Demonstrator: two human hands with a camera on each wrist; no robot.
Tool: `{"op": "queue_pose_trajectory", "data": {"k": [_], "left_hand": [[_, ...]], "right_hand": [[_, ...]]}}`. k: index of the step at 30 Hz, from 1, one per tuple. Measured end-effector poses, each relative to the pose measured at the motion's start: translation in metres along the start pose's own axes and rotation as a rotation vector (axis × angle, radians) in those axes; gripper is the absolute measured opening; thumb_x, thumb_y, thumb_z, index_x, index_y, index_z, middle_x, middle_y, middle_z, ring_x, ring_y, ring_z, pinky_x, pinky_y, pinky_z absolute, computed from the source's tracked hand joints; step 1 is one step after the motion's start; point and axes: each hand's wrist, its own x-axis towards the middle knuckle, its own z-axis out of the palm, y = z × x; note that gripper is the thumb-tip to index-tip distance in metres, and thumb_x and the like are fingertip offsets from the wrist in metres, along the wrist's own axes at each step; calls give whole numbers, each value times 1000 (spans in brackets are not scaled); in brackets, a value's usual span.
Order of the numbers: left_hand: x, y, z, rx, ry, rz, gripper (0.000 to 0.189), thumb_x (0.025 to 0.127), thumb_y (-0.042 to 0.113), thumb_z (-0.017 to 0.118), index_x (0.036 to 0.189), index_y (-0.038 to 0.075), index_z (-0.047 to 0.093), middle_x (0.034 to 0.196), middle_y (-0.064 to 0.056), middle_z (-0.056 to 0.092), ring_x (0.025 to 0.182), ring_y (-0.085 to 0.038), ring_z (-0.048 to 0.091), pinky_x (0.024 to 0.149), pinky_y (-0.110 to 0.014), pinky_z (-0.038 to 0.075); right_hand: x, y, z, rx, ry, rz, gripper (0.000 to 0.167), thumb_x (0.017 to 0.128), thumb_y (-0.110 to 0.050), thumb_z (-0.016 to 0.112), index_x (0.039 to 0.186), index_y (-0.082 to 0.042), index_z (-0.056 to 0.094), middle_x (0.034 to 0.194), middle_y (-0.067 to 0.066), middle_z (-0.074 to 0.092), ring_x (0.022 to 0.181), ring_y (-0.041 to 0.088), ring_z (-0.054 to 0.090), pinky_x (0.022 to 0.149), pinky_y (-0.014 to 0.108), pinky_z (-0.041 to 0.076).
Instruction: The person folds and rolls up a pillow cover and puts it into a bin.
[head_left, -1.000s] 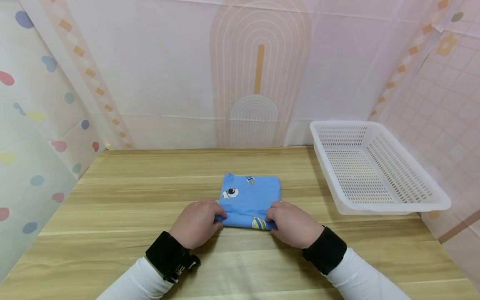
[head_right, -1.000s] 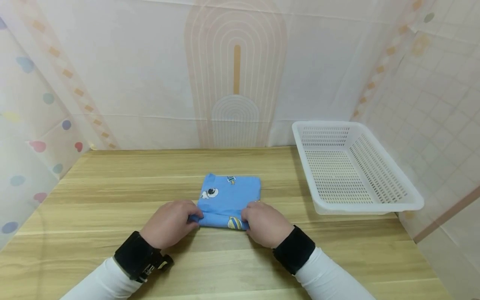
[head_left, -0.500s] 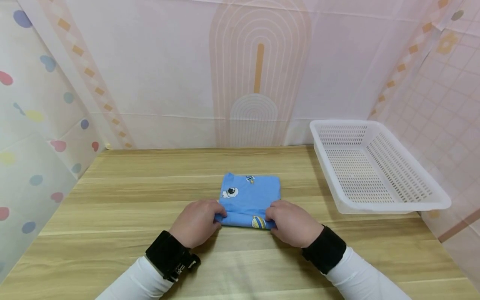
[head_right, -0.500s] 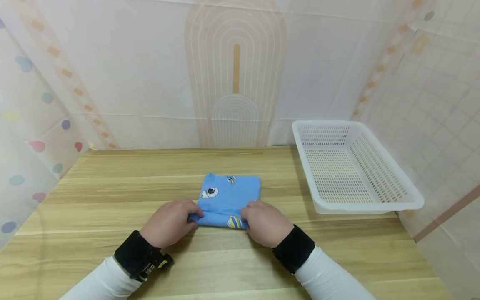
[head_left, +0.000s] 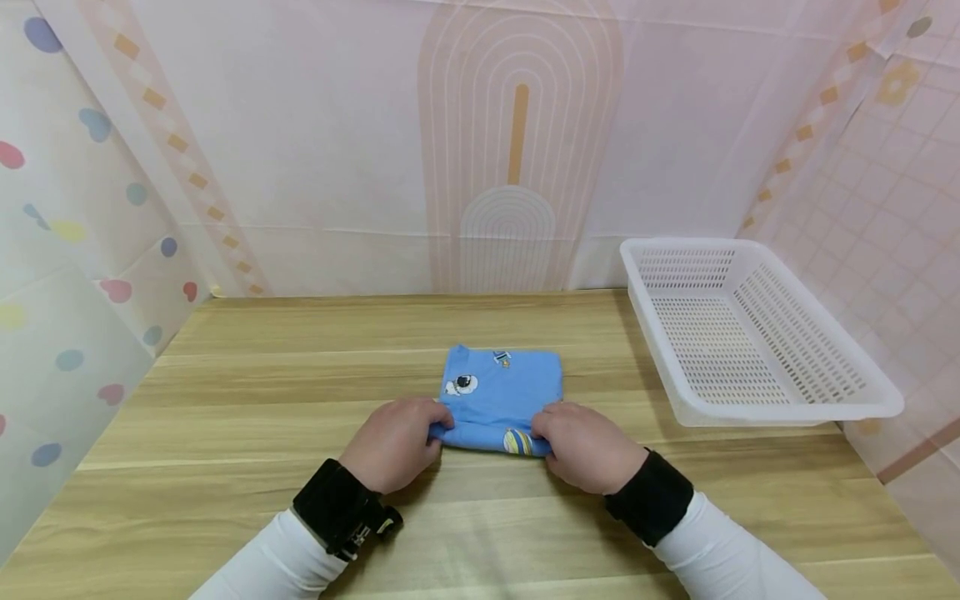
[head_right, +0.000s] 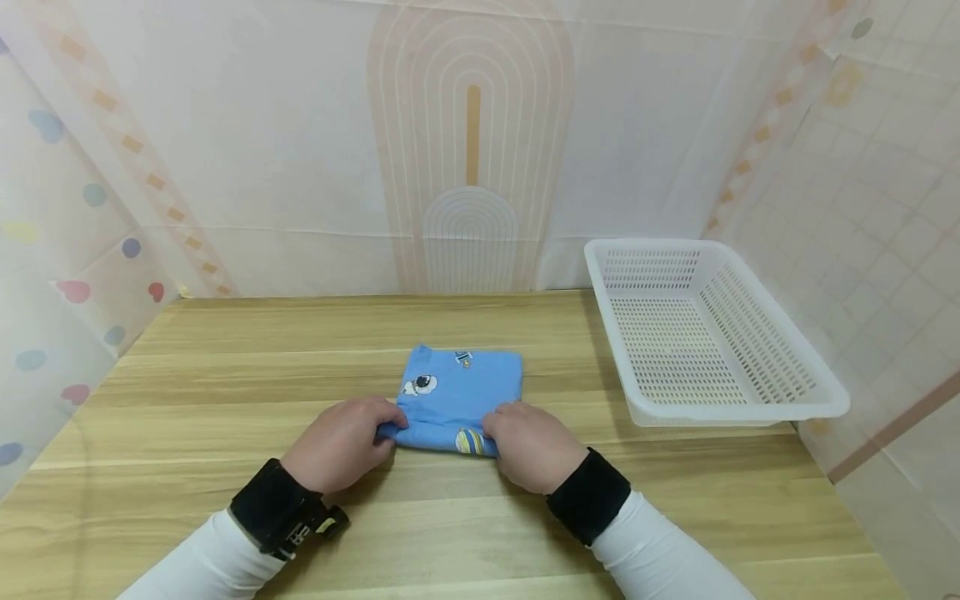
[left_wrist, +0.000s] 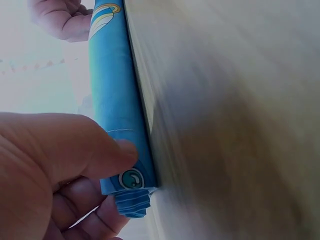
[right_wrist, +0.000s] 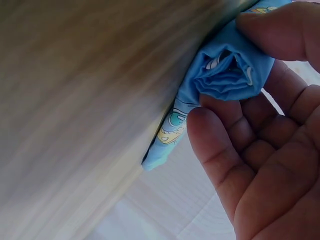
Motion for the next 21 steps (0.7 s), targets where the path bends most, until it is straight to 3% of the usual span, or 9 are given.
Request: {"op": "queue_pose_trajectory", "data": {"k": [12,21], "left_hand": [[1,-1,0,-36,-34,-40,22,92,4,69,109,12,79,118,-3,77,118,-23,70,103,-46,56],[3,-3,-1,-116,-68,-94,19,98,8,66,114,13,77,120,-2,76,117,-21,69,103,-47,55]], "right_hand": [[1,2,1,-4,-8,16,8,92,-2,73,97,-9,71,89,-1,68,82,11,60,78,34,56],[2,5,2,28,-18,30,8,96,-1,67,100,-8,68,90,0,68,82,12,60,79,37,57]]}}
